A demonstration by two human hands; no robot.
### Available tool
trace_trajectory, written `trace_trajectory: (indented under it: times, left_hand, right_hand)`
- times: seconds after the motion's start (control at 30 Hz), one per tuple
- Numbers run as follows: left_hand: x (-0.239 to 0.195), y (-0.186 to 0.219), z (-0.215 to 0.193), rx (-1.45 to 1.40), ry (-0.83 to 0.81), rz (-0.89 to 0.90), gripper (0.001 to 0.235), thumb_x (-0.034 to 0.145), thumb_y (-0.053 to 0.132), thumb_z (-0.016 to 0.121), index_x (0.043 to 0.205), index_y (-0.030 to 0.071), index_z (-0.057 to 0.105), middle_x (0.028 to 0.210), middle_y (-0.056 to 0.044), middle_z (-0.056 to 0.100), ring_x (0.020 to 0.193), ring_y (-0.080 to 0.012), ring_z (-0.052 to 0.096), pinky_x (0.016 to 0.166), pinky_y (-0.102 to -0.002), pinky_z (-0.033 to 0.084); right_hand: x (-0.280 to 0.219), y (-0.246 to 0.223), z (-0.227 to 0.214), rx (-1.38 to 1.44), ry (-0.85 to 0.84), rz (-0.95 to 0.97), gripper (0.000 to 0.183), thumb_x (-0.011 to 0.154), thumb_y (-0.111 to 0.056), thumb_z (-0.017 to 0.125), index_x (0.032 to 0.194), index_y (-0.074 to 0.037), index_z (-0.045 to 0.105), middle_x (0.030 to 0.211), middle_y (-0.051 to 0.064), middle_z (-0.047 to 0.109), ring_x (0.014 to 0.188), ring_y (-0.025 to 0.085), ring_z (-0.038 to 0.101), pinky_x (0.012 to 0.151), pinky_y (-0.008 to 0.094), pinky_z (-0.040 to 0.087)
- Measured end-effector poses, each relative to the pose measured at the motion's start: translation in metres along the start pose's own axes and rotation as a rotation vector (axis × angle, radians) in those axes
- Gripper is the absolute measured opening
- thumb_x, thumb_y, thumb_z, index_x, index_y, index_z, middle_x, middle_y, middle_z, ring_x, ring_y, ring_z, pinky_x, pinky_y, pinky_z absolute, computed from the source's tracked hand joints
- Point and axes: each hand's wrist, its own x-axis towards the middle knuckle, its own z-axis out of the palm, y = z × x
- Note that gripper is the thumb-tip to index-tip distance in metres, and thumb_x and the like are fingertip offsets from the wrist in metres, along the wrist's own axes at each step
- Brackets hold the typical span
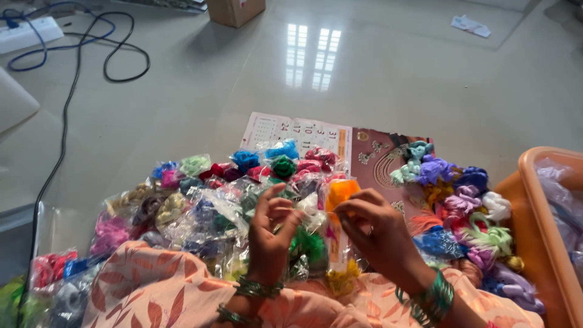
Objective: The person sits on the floor and packs colorful knotted fabric or yarn bundles into small clear plastic bags, one bundle at a time, placing each filled bag with the growing pile of packed bundles on the cloth in front of them.
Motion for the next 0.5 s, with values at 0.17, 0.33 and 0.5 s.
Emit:
trace_trajectory:
  times: [0.17,0.33,0.5]
  left_hand:
    - [0.000,-0.004,-0.007,0.083,0.157,-0.057,0.039,0.091,0.002,0.062,0.130,0.009,0.062,0.095,-0.002,0.066,0.088,-0.0108,0.065,0.078,-0.025,0.055]
    - [0.001,-0.019,-0.005,0.111,0.111,-0.047,0.034,0.090,-0.001,0.059,0.122,0.008,0.069,0.099,-0.001,0.065,0.089,-0.0103,0.061,0.077,-0.024,0.052]
    - [0.001,-0.023,-0.008,0.086,0.078,-0.103,0.033,0.090,-0.001,0.056,0.117,0.009,0.072,0.098,0.000,0.065,0.088,-0.0102,0.060,0.074,-0.025,0.051]
  right_hand:
    - [-0.005,0.007,0.000,-0.040,0.125,-0.080,0.021,0.088,-0.009,0.070,0.108,-0.002,0.071,0.106,0.010,0.065,0.075,0.018,0.072,0.066,0.030,0.059]
    - [-0.005,-0.003,0.000,-0.144,0.010,-0.039,0.018,0.089,-0.012,0.069,0.105,-0.003,0.070,0.104,0.010,0.062,0.072,0.021,0.069,0.064,0.032,0.057]
    - [-0.002,0.003,0.006,-0.152,-0.032,-0.034,0.014,0.093,-0.012,0.064,0.104,-0.004,0.067,0.103,0.011,0.060,0.073,0.024,0.069,0.066,0.035,0.056]
